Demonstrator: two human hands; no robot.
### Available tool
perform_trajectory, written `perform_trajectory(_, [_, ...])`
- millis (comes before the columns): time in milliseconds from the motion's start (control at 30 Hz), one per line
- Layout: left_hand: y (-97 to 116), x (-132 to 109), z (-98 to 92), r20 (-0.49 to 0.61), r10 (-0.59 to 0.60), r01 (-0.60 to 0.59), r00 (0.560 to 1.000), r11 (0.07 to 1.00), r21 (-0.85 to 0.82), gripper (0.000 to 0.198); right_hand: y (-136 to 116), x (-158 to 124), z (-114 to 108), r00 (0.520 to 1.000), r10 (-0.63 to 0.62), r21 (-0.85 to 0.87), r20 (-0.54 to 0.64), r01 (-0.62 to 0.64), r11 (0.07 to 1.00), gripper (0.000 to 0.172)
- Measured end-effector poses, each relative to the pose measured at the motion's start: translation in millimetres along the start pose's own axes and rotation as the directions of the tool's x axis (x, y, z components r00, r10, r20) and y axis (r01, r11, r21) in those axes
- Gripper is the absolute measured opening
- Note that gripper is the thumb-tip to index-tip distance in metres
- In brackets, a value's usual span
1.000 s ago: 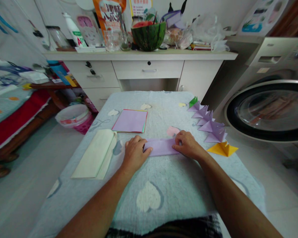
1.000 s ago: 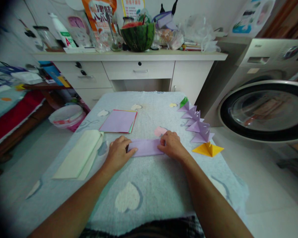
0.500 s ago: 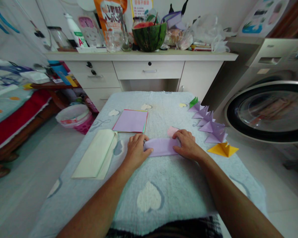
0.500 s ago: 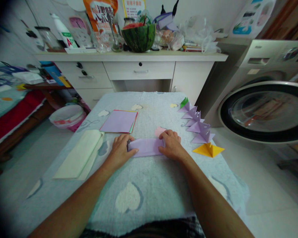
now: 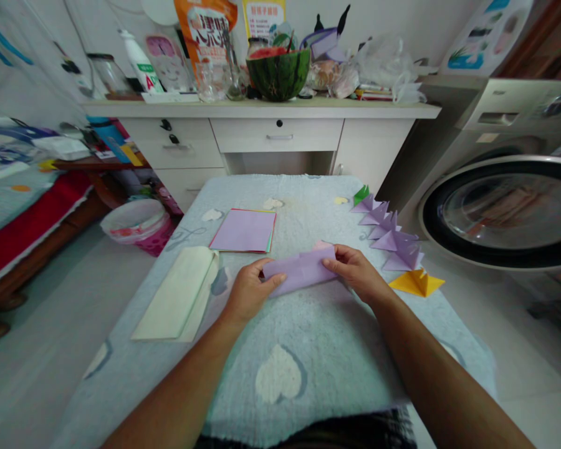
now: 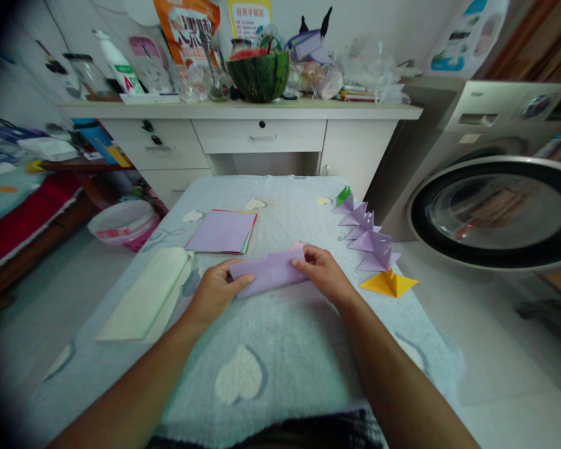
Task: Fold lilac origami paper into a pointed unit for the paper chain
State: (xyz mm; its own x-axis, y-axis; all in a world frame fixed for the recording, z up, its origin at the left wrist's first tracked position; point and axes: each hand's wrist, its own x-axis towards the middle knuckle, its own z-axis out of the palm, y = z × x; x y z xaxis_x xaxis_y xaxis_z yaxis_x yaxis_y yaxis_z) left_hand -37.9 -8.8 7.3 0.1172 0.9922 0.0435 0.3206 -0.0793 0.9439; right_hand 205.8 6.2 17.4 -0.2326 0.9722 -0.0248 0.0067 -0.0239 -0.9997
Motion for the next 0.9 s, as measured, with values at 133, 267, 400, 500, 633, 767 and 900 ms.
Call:
perform_trajectory(133, [-0.3, -0.8, 0.7, 0.012, -0.038, 0.039, 0.999, 0.994, -0.103, 0.025, -1.3, -1.2, 2.4, 0.999, 0.011, 0.041, -0.044, -0.009, 0.999, 0.027])
perform_trajectory(267, [-1.5, -1.2, 1.0, -0.013, -0.037, 0.033, 0.999, 0.975, -0.219, 0.027, -1.4, -1.9, 4.0, 0.997, 0.007, 0.072, -0.081, -0.002, 0.997, 0.027])
perform_trajectory(400, [-3.2, -1.7, -0.1, -0.010, -0.042, 0.038, 0.999, 0.975, -0.219, 0.027, 0.5, -2.8, 2.9, 0.996, 0.003, 0.051, -0.087, 0.001, 0.999, 0.028])
perform_trajectory(500, [-5.1, -2.0, -0.1, 0.003, -0.043, 0.042, 0.999, 0.979, -0.200, 0.028, 0.3, -3.6, 2.6, 0.996, 0.005, 0.049, -0.094, 0.000, 0.999, 0.031])
perform_trajectory(633, [-6.4, -1.9, 0.8, 0.001, -0.027, 0.027, 1.000, 0.980, -0.198, 0.028, -3.8, -4.0, 4.8, 0.991, -0.012, 0.099, -0.130, 0.025, 0.995, 0.031])
perform_trajectory(767, [-4.7, -2.2, 0.7, -0.007, -0.012, 0.010, 1.000, 0.980, -0.197, 0.028, -6.9, -3.5, 6.5, 0.984, -0.024, 0.133, -0.174, 0.047, 0.990, 0.032])
perform_trajectory(900, [-3.1, -2.7, -0.4, -0.007, -0.014, 0.012, 1.000, 0.980, -0.196, 0.027, -7.4, -3.1, 6.8, 0.981, -0.016, 0.134, -0.193, 0.043, 0.990, 0.033])
